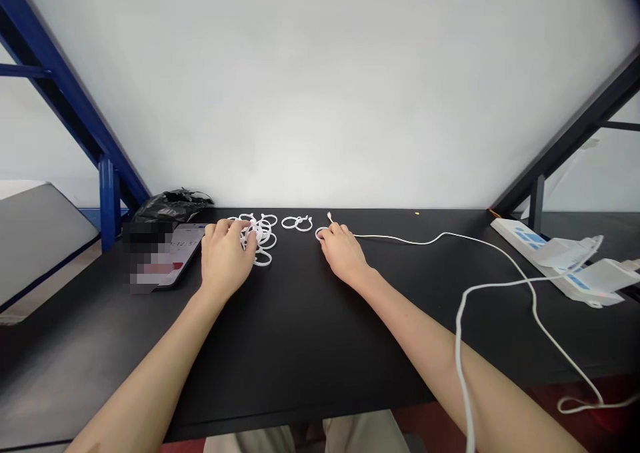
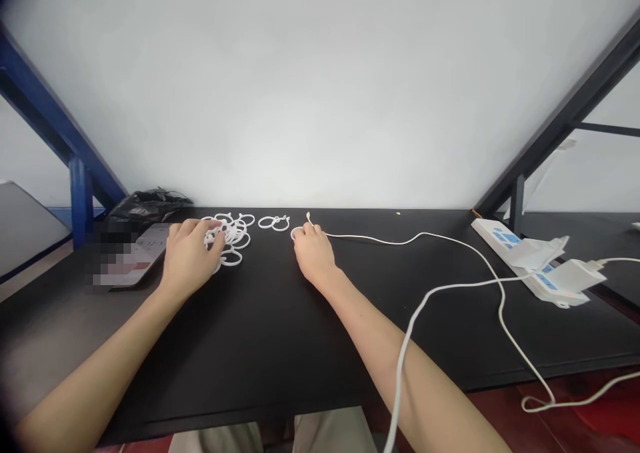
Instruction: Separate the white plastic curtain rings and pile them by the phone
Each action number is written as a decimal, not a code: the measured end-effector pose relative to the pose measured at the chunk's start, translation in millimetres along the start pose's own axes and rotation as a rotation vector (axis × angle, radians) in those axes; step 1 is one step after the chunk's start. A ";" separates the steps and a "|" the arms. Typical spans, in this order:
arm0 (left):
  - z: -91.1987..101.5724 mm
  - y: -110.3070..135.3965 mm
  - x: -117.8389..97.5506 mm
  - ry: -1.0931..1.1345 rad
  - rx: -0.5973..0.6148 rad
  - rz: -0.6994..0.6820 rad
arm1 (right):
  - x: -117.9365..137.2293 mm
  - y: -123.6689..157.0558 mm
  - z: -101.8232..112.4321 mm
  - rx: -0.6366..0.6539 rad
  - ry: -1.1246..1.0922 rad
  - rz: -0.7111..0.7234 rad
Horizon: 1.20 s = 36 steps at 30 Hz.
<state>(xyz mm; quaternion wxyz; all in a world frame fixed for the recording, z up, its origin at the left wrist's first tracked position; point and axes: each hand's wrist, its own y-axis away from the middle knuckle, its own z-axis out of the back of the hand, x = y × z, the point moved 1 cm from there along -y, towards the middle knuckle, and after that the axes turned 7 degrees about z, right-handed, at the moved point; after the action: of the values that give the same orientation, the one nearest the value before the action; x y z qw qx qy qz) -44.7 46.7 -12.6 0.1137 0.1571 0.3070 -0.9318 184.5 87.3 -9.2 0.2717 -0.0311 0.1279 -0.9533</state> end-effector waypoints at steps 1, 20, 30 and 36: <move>1.3 1.1 -2.2 0.005 -0.010 -0.019 | 0.9 4.9 2.9 0.005 -0.007 0.007; 21.9 38.3 -65.1 0.764 0.467 0.122 | 40.2 39.3 27.8 -0.431 -0.993 -0.023; 19.1 40.3 -63.9 0.850 0.469 0.137 | 43.4 41.3 25.6 -0.408 -1.122 -0.120; 19.1 41.8 -60.0 0.768 0.484 0.097 | 40.7 44.2 26.6 -0.368 -1.021 -0.050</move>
<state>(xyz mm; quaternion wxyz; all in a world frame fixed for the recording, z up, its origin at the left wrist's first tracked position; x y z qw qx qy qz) 19.4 9.2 1.3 -0.0049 0.5273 0.0926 -0.8446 175.8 23.7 4.5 0.2667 -0.5402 0.1437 -0.7851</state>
